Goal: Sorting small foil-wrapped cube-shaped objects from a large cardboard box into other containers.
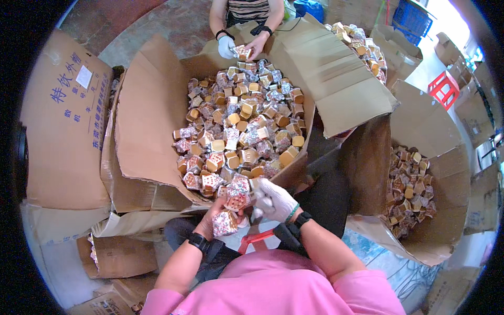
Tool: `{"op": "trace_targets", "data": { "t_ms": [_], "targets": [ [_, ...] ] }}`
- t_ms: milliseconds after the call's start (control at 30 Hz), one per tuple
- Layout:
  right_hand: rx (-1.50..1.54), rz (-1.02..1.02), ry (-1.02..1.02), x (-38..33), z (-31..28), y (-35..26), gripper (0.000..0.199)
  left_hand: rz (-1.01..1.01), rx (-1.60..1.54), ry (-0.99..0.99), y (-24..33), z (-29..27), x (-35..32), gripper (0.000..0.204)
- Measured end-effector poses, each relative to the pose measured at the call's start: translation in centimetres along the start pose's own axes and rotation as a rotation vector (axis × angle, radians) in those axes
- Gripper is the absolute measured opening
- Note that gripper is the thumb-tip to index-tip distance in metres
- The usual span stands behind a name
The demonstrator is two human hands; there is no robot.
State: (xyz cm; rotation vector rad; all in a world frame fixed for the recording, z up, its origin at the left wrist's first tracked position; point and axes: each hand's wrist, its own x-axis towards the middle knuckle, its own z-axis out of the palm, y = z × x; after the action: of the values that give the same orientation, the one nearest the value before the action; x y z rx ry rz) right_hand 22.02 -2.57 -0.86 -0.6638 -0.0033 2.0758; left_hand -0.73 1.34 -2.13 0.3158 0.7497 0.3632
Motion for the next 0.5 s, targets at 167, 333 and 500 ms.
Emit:
{"op": "trace_targets", "data": {
  "t_ms": [167, 333, 500],
  "targets": [
    [0.055, -0.094, 0.169, 1.0, -3.9, -0.8, 0.038, 0.069, -0.05, 0.052, -0.7, -0.5, 3.0, 0.046],
    [-0.034, -0.07, 0.425, 1.1, -8.1, 0.8, 0.033, 0.178, 0.072, 0.031, 3.5, 4.8, 4.3, 0.039],
    [-1.135, -0.249, 0.191, 2.1, -13.1, 2.2, 0.022, 0.33, 0.305, -0.191, 2.6, 23.3, 6.8, 0.042]
  ]
}}
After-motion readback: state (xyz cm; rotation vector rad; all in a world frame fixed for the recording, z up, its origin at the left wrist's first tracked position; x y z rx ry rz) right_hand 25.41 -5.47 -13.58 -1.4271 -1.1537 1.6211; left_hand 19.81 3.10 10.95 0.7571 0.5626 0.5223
